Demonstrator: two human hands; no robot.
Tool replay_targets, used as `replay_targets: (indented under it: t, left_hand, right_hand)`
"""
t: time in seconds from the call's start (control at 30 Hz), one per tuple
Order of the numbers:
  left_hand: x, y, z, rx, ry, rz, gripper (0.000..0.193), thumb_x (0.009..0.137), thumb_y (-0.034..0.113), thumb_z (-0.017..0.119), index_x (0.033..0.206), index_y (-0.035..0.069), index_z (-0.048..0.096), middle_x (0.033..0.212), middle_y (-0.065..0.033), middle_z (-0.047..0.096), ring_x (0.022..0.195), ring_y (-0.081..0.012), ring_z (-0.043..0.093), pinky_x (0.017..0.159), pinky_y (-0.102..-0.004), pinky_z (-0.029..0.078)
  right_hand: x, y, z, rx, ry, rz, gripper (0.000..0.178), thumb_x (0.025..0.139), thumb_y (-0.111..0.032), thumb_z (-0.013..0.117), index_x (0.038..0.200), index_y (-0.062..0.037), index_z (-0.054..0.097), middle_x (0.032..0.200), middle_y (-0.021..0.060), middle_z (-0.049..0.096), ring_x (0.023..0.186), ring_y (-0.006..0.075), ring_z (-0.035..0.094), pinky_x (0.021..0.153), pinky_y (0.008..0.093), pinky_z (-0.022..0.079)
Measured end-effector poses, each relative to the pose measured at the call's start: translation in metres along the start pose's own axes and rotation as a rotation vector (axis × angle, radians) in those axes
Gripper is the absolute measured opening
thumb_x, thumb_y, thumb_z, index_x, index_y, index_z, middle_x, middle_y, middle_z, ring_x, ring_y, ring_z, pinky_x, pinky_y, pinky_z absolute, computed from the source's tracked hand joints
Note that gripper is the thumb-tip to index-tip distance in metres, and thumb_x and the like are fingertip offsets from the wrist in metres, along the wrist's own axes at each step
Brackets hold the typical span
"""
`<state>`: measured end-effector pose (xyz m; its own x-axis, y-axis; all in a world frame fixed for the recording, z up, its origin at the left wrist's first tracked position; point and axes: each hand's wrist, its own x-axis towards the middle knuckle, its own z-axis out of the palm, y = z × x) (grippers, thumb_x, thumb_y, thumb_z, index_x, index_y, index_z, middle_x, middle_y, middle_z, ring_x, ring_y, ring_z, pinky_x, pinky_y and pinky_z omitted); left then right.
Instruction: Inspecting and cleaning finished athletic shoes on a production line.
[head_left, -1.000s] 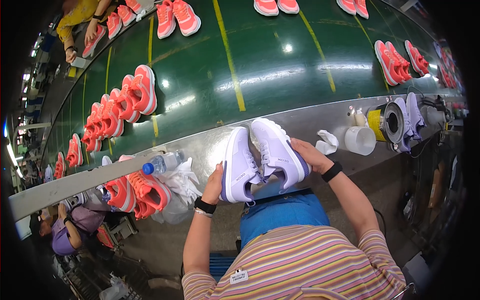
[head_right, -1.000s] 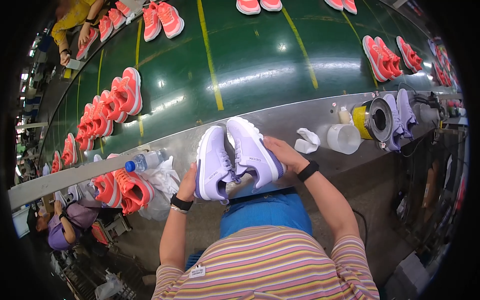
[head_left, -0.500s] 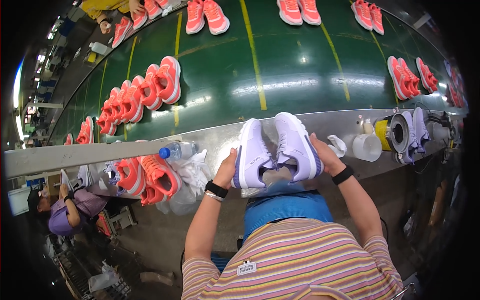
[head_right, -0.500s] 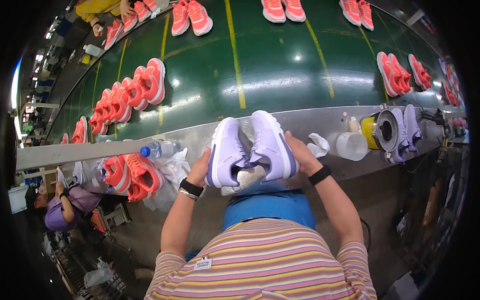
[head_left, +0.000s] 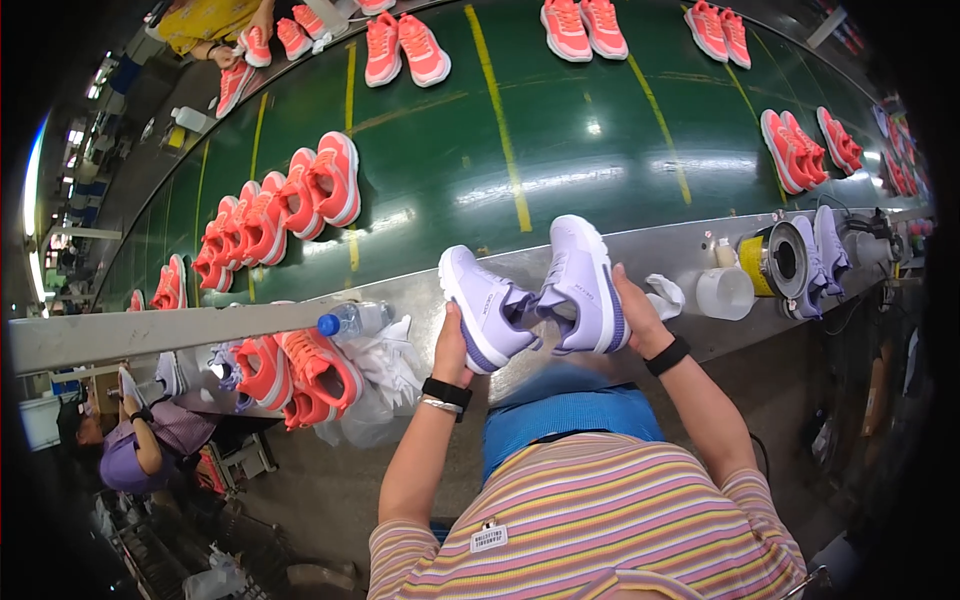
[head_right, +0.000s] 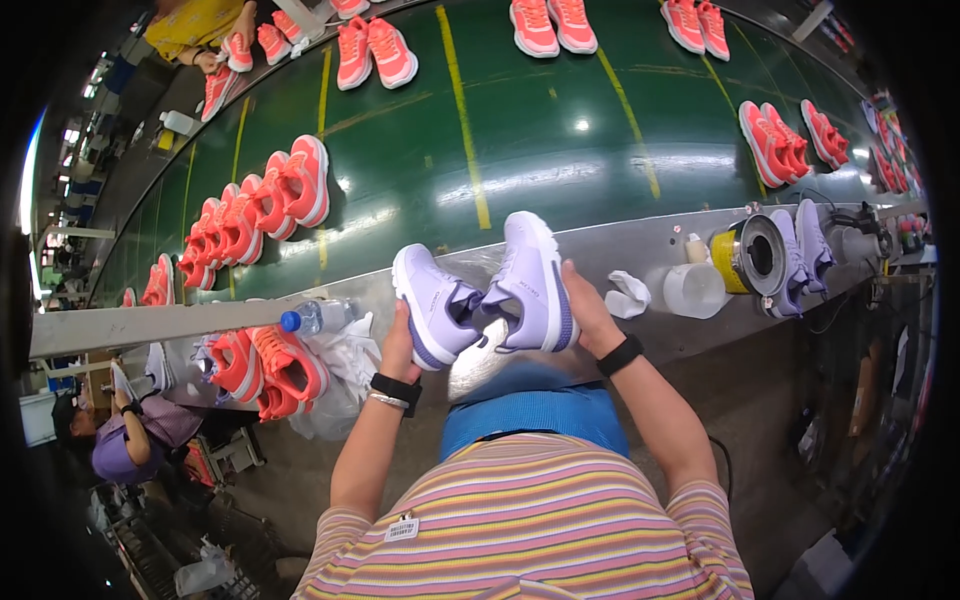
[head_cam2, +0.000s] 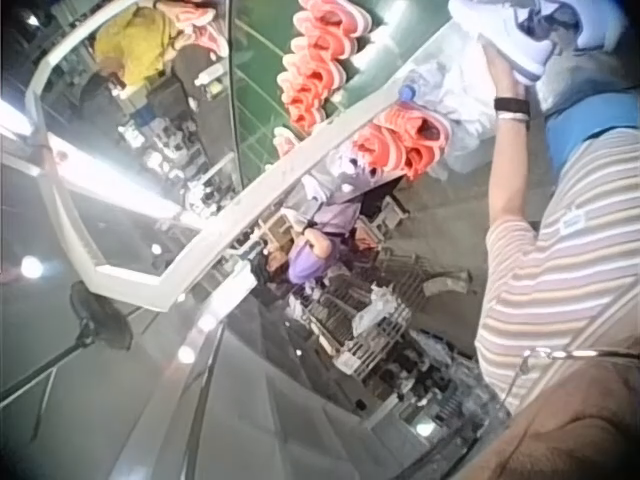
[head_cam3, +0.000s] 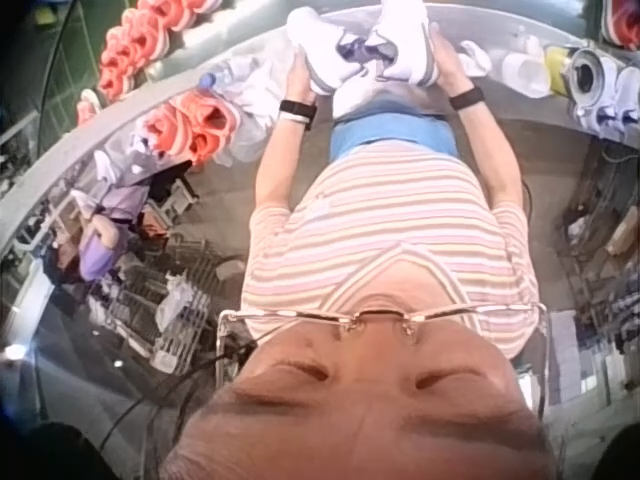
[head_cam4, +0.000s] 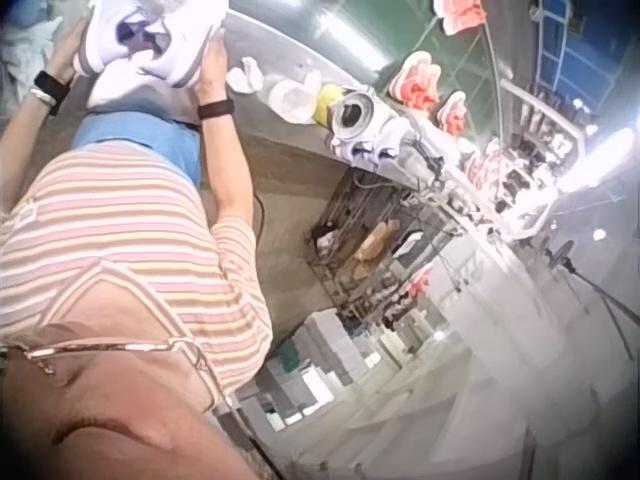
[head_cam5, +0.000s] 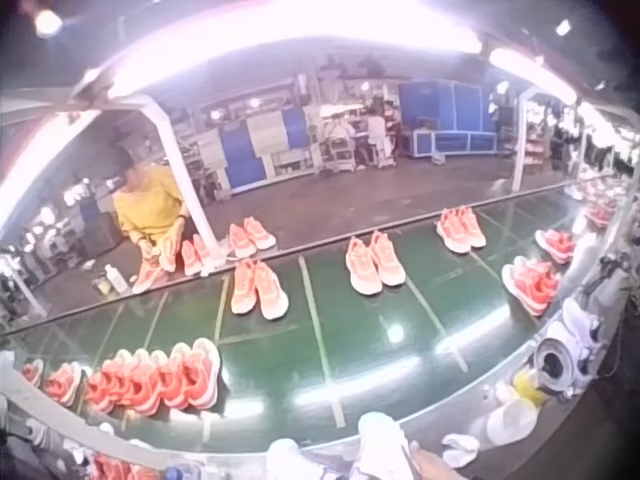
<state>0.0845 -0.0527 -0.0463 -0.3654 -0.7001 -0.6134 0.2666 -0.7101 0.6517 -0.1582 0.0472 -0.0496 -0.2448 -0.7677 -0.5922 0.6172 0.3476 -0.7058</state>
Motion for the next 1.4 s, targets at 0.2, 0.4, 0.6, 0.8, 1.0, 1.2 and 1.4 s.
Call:
replay_targets:
  t: [0.2,0.4,0.6,0.8,1.0,1.2,1.4]
  left_hand:
    - [-0.003,0.002,0.014,-0.051,0.077,0.011,0.051,0.096,0.039,0.033,0.127,-0.001,0.038,0.122,-0.0135,0.051,0.109,-0.0231,0.052,0.093,-0.0341,0.042]
    - [0.003,-0.024,-0.027,0.157,0.061,0.235,0.045,0.096,0.032,0.037,0.127,-0.002,0.038,0.121,-0.0133,0.049,0.11,-0.0195,0.048,0.094,-0.0317,0.037]
    - [0.003,-0.045,-0.059,1.038,0.236,0.369,0.045,0.091,0.025,0.048,0.123,-0.005,0.04,0.118,-0.0209,0.048,0.106,-0.0291,0.049,0.092,-0.0344,0.037]
    - [-0.046,0.001,0.076,1.077,-0.296,0.711,0.032,0.079,0.016,0.062,0.102,-0.004,0.054,0.086,-0.0202,0.056,0.087,-0.0325,0.056,0.079,-0.0373,0.044]
    - [-0.019,-0.064,0.084,1.449,-0.215,0.545,0.032,0.079,0.027,0.062,0.071,-0.002,0.051,0.061,-0.0202,0.055,0.055,-0.0371,0.054,0.053,-0.0399,0.041]
    - [-0.015,-0.093,0.084,1.617,-0.201,0.443,0.034,0.083,0.029,0.056,0.071,-0.003,0.055,0.069,-0.0252,0.058,0.067,-0.0414,0.056,0.064,-0.0483,0.042]
    - [-0.014,-0.093,0.08,1.584,-0.185,0.338,0.035,0.085,0.029,0.054,0.074,-0.004,0.056,0.071,-0.027,0.058,0.068,-0.0432,0.056,0.064,-0.0489,0.042]
  right_hand:
    - [-0.001,-0.001,0.006,0.188,0.017,0.023,0.052,0.095,-0.044,0.034,0.117,0.001,0.048,0.106,0.0112,0.059,0.094,0.0175,0.059,0.083,0.03,0.047]
    - [0.003,0.017,0.009,0.272,-0.019,0.022,0.051,0.094,-0.043,0.034,0.117,-0.0001,0.048,0.108,0.0104,0.058,0.097,0.0167,0.058,0.084,0.03,0.047]
    - [-0.006,0.022,0.008,0.3,-0.005,0.013,0.052,0.095,-0.044,0.032,0.117,-0.0005,0.049,0.107,0.0099,0.059,0.095,0.0161,0.058,0.084,0.0294,0.047]
    - [-0.004,0.034,0.001,0.288,-0.028,-0.034,0.052,0.095,-0.044,0.031,0.12,-0.0009,0.046,0.109,0.0109,0.058,0.098,0.018,0.058,0.086,0.0312,0.047]
    - [-0.012,0.041,-0.03,-0.717,0.384,-0.666,0.026,0.086,-0.02,0.055,0.107,-0.004,0.057,0.103,0.0135,0.057,0.098,0.0259,0.053,0.085,0.0349,0.042]
    - [-0.002,0.021,-0.113,-1.216,0.657,-0.708,0.016,0.074,-0.01,0.062,0.09,-0.0094,0.062,0.087,0.0073,0.058,0.088,0.0268,0.052,0.082,0.0424,0.036]
    - [-0.025,0.01,-0.069,-0.772,0.454,-0.717,0.009,0.074,-0.007,0.063,0.083,-0.0051,0.063,0.075,0.0069,0.057,0.071,0.0221,0.055,0.069,0.0324,0.042]
